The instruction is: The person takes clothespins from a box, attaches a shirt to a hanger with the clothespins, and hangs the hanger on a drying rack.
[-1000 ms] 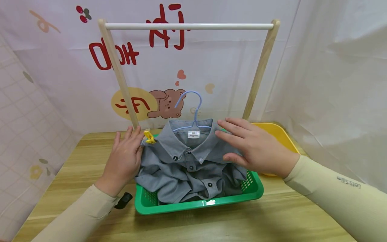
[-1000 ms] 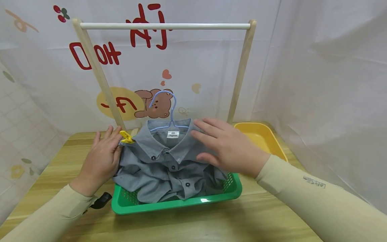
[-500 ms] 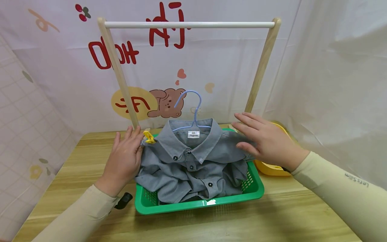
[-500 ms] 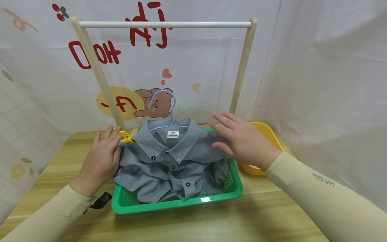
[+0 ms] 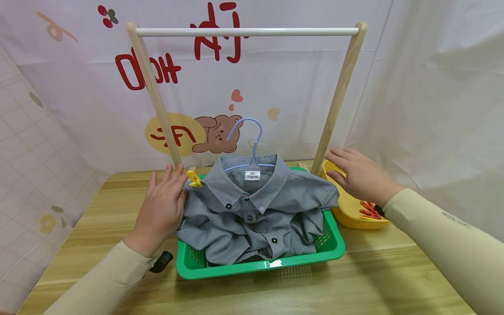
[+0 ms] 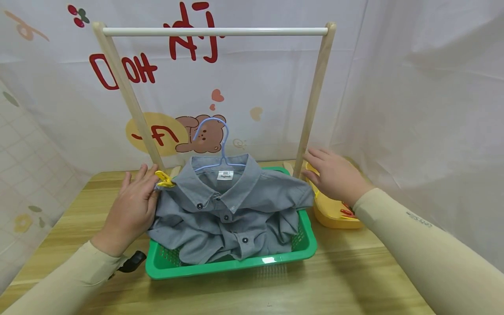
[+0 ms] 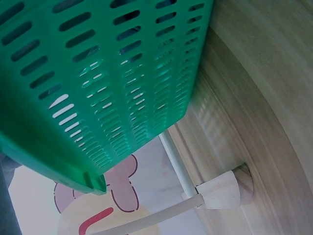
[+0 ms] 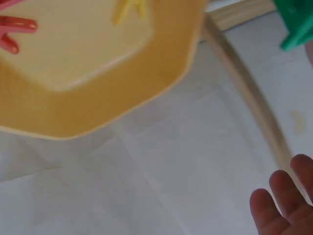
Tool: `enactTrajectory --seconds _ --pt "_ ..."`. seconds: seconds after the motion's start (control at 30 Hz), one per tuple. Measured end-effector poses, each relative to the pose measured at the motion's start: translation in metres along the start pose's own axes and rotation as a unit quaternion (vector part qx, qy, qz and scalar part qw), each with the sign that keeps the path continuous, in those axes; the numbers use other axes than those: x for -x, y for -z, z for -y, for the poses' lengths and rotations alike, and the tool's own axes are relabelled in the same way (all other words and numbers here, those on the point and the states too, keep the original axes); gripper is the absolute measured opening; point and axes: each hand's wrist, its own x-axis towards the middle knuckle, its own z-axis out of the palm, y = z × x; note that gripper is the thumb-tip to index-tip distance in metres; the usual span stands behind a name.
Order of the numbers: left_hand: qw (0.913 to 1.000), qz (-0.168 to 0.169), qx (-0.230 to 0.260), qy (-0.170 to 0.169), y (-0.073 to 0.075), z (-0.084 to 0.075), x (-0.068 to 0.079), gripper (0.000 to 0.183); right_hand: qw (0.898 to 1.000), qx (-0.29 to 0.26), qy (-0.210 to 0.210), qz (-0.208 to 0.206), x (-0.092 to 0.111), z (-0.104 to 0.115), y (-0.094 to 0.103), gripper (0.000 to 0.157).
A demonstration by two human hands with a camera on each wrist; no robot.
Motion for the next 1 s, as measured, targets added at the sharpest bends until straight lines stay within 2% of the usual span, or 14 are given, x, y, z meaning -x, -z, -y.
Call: enactTrajectory --seconds 0.17,0.4,0.67,0.87,1.0 --pt "1.0000 0.001 -0.001 0.000 0.000 0.000 0.000 0.040 0.994 -0.003 -0.061 0.085 0.001 -0.021 -0.012 0.055" --pt "1.0000 -0.002 -0.003 -0.001 -0.002 0.001 -0.001 0.039 0.983 0.003 -0.084 0.164 -0.004 -0.037 -0.030 0.054" --pt "1.0000 -0.004 -0.004 -0.001 -0.002 0.001 -0.001 0.038 0.980 0.012 -0.090 0.177 -0.010 -0.043 -0.048 0.054" --pt "1.0000 -0.008 -0.004 -0.004 -0.002 0.001 -0.001 0.037 0.973 0.003 -0.106 0.206 -0.015 -0.045 -0.058 0.050" --pt "1.0000 -0.007 -0.002 -0.002 -0.002 0.000 -0.001 0.037 0.970 0.007 -0.096 0.224 -0.018 -0.043 -0.059 0.047"
